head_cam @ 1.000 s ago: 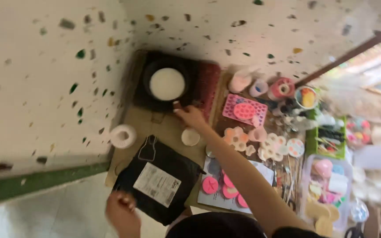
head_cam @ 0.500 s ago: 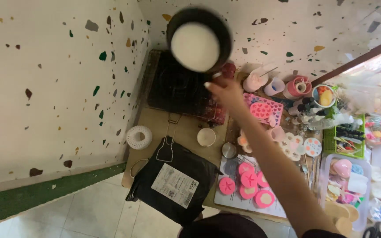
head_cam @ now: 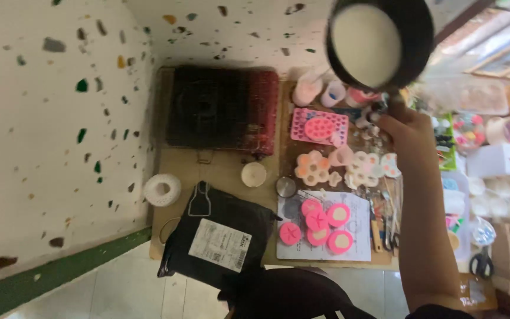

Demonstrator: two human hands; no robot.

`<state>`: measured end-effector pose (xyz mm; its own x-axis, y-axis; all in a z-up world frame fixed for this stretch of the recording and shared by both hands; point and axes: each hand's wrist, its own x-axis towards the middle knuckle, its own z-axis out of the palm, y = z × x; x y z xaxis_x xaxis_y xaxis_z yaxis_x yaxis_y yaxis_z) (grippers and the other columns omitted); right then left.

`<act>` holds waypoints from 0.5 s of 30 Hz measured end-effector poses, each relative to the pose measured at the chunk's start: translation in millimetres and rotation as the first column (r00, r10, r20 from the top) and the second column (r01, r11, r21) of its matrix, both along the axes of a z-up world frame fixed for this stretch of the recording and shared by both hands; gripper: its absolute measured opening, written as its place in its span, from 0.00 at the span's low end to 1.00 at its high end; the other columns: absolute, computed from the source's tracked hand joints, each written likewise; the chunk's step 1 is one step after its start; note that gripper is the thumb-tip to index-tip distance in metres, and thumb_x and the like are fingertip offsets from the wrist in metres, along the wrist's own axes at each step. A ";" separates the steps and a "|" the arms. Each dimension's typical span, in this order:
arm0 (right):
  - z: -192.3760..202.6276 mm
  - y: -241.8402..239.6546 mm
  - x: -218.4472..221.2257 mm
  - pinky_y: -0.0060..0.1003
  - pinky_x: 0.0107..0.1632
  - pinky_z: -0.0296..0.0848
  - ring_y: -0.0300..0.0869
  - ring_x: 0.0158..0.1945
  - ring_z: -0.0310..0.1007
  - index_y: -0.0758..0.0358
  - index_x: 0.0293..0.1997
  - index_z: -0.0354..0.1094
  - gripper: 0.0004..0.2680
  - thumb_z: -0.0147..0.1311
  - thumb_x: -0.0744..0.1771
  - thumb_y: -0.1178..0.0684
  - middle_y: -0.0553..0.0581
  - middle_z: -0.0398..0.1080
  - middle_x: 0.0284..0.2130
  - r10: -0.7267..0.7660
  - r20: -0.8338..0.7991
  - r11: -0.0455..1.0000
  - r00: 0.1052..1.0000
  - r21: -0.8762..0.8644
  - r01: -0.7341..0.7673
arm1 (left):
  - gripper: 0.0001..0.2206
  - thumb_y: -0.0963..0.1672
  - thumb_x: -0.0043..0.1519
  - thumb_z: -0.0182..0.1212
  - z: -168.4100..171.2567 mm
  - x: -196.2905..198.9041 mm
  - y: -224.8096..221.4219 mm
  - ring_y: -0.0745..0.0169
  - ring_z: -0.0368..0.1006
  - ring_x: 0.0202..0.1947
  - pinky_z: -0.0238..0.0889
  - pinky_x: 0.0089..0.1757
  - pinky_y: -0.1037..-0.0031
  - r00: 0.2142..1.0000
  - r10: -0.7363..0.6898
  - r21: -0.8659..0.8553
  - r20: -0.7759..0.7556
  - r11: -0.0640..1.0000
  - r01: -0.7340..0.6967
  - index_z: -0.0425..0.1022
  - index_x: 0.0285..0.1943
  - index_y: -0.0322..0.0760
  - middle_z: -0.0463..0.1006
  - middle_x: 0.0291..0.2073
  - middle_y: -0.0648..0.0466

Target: Whipping and mixing pink candle wax in a cup using a spoon for decorative candle production.

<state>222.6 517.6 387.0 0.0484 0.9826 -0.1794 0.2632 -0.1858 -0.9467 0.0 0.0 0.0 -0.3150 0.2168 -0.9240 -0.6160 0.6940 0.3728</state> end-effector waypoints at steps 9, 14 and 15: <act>-13.2 -123.7 214.1 0.27 0.26 0.56 0.32 0.24 0.61 0.61 0.37 0.67 0.04 0.60 0.67 0.60 0.46 0.65 0.26 -0.485 0.029 0.871 0.874 0.105 0.480 | 0.17 0.48 0.72 0.49 119.3 -215.4 181.4 0.50 0.62 0.16 0.60 0.22 0.62 0.864 -0.211 0.220 -0.457 0.915 0.340 0.65 0.37 0.28 0.64 0.19 0.41; -50.7 -210.3 311.9 0.23 0.28 0.58 0.29 0.28 0.63 0.63 0.41 0.67 0.04 0.59 0.69 0.62 0.46 0.67 0.28 -0.639 -0.022 0.759 0.769 0.139 0.636 | 0.14 0.39 0.61 0.63 184.3 -174.9 272.1 0.57 0.72 0.37 0.68 0.41 0.66 0.458 -0.086 0.303 -0.885 0.641 0.705 0.66 0.54 0.30 0.73 0.39 0.47; -55.9 -224.4 320.9 0.23 0.28 0.58 0.29 0.28 0.63 0.63 0.41 0.67 0.04 0.59 0.69 0.62 0.46 0.67 0.28 -0.646 -0.022 0.754 0.763 0.139 0.642 | 0.14 0.39 0.61 0.63 181.7 -157.2 286.8 0.57 0.72 0.37 0.68 0.41 0.66 0.457 -0.090 0.302 -0.885 0.635 0.711 0.66 0.54 0.30 0.73 0.39 0.47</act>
<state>543.5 293.3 331.1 0.6806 0.7314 -0.0425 0.1505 -0.1963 -0.9689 -157.2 286.8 181.7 -0.4839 0.8749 0.0170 0.4113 0.2102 0.8869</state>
